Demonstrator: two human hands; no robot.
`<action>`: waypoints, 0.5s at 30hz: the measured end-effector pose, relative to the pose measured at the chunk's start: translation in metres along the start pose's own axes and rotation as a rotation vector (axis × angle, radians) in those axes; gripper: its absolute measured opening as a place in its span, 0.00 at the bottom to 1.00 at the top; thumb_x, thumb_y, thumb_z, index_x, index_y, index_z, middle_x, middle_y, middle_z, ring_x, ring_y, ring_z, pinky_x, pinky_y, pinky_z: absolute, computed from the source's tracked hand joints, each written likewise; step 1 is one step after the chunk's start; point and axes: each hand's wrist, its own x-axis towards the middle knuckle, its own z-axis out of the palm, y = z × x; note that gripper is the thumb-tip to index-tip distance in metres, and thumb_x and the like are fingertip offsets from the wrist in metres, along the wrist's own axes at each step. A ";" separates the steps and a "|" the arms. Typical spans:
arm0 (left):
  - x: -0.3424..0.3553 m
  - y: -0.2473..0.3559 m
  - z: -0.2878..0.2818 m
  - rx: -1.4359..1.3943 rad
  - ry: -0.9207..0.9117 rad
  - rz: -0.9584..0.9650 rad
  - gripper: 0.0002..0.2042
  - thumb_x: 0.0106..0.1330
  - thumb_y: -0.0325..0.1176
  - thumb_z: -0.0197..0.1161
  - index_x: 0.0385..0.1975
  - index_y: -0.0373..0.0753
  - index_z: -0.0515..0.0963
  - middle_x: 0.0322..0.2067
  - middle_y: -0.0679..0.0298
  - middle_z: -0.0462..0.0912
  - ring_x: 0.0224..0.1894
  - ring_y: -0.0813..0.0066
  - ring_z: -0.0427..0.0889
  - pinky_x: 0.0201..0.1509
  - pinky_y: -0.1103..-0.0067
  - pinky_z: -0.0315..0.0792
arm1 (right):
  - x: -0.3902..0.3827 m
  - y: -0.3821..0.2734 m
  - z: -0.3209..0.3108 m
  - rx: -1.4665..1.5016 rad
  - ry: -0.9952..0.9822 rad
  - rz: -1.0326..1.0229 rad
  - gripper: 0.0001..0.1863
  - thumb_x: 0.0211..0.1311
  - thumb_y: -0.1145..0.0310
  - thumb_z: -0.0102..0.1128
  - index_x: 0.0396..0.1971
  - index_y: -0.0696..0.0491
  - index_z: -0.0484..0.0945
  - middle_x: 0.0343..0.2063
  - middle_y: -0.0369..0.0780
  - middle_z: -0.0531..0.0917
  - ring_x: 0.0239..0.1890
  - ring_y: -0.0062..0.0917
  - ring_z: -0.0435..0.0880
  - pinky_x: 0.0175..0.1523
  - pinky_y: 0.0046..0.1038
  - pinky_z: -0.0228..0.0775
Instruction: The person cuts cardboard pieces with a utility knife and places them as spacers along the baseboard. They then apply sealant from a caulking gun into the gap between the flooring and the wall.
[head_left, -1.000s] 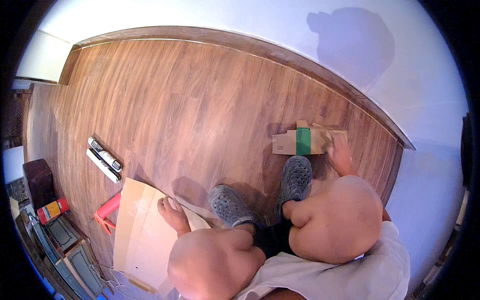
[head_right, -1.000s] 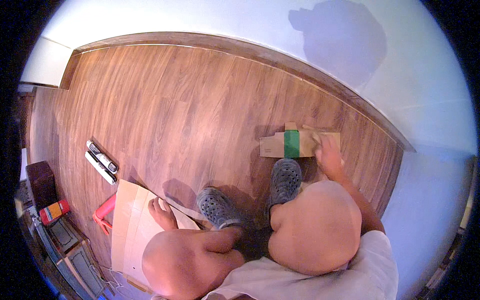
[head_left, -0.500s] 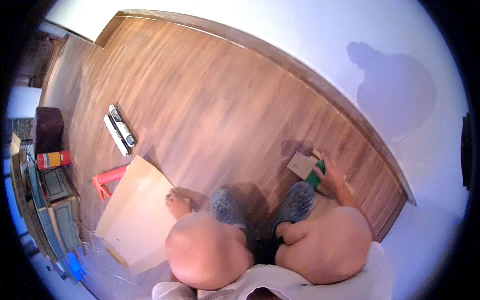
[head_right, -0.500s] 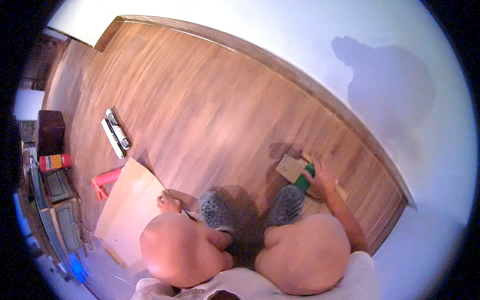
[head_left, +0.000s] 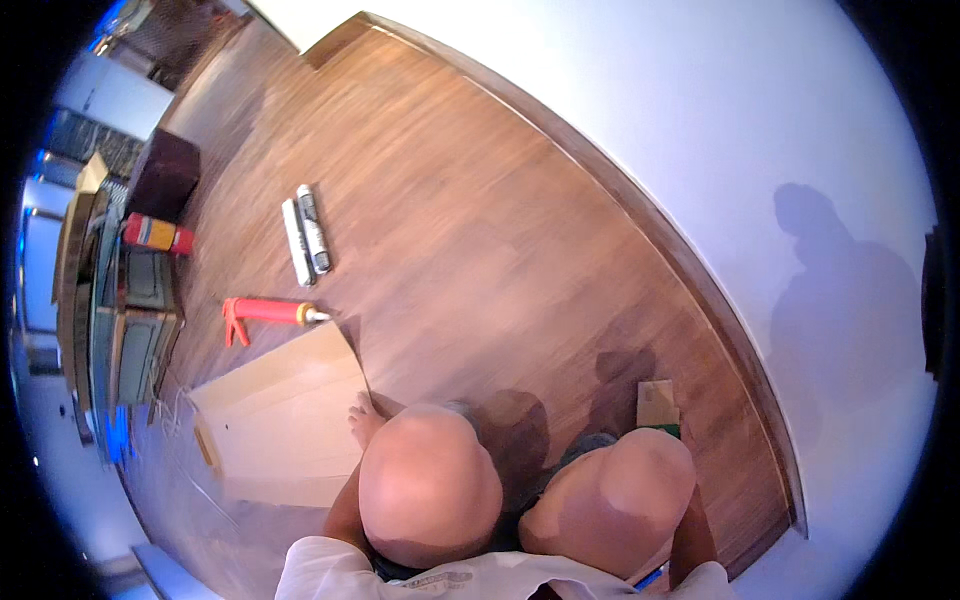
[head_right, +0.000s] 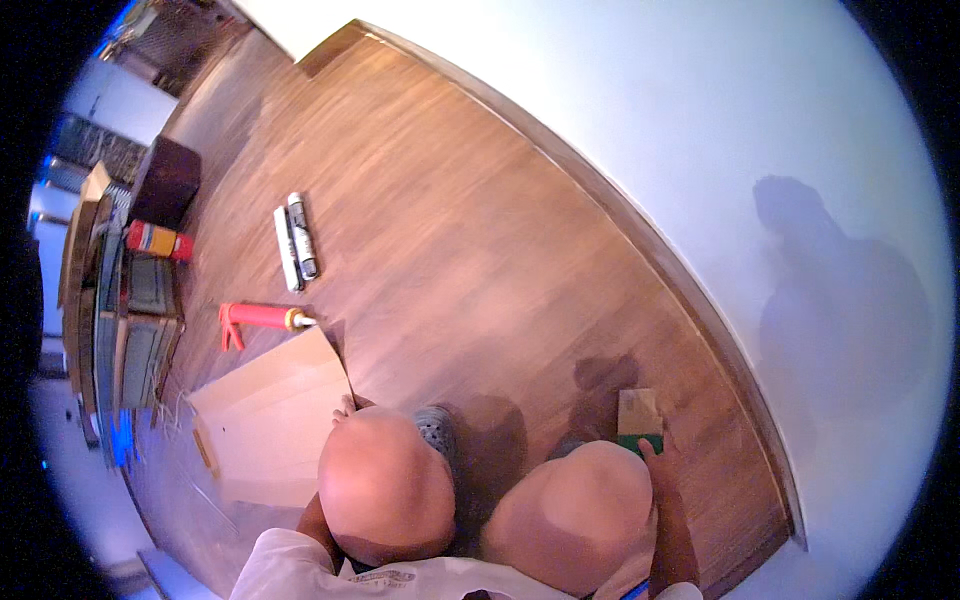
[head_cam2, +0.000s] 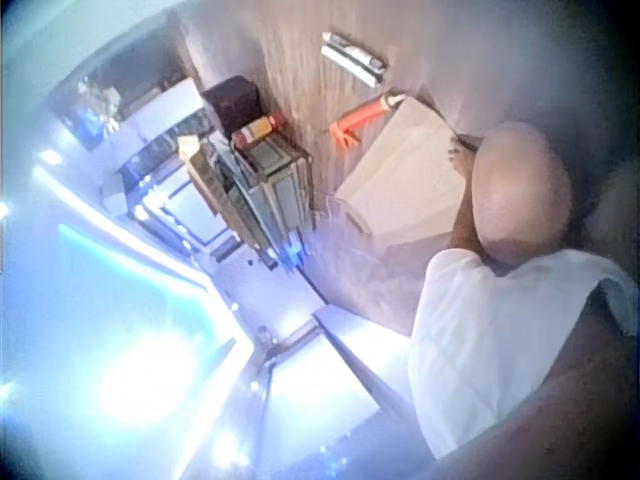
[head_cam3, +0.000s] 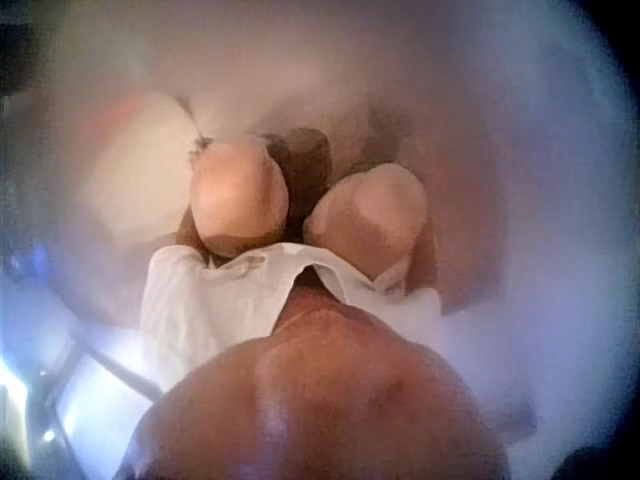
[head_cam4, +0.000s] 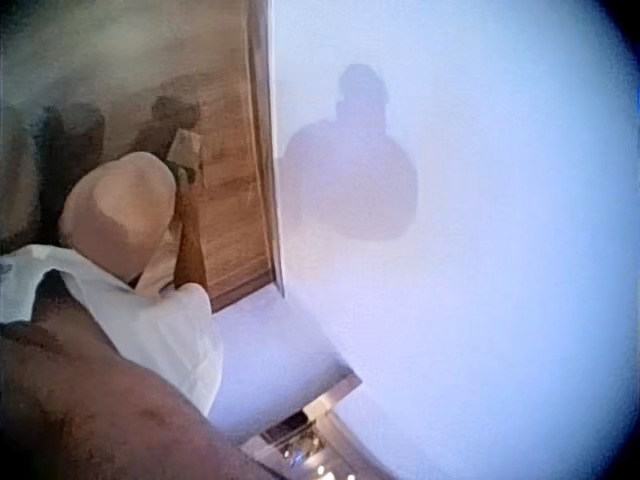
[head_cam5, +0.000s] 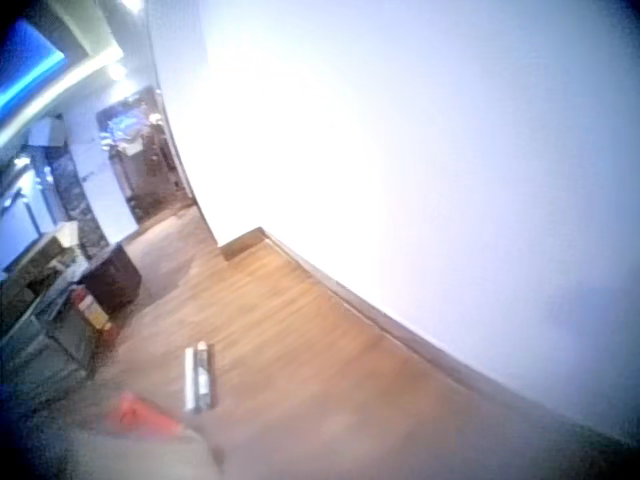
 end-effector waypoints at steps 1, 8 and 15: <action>-0.005 0.001 0.001 -0.018 -0.019 0.004 0.39 0.68 0.42 0.64 0.76 0.40 0.54 0.58 0.47 0.70 0.58 0.46 0.74 0.57 0.55 0.77 | -0.003 -0.012 -0.015 -0.088 0.023 0.014 0.30 0.66 0.61 0.68 0.65 0.56 0.73 0.53 0.51 0.85 0.56 0.44 0.83 0.63 0.41 0.72; -0.033 -0.073 -0.069 -0.155 -0.165 0.019 0.41 0.65 0.34 0.66 0.78 0.40 0.54 0.57 0.47 0.71 0.60 0.47 0.74 0.60 0.57 0.75 | 0.051 -0.032 -0.031 -0.053 0.004 -0.257 0.27 0.68 0.60 0.66 0.62 0.58 0.75 0.50 0.51 0.85 0.53 0.43 0.84 0.60 0.40 0.72; -0.073 -0.172 -0.024 -0.058 -0.334 -0.074 0.43 0.62 0.28 0.66 0.78 0.39 0.52 0.60 0.51 0.72 0.61 0.52 0.75 0.60 0.60 0.76 | 0.099 -0.167 -0.016 -0.262 -0.271 -0.566 0.23 0.72 0.59 0.63 0.57 0.60 0.76 0.45 0.51 0.85 0.48 0.42 0.85 0.56 0.41 0.73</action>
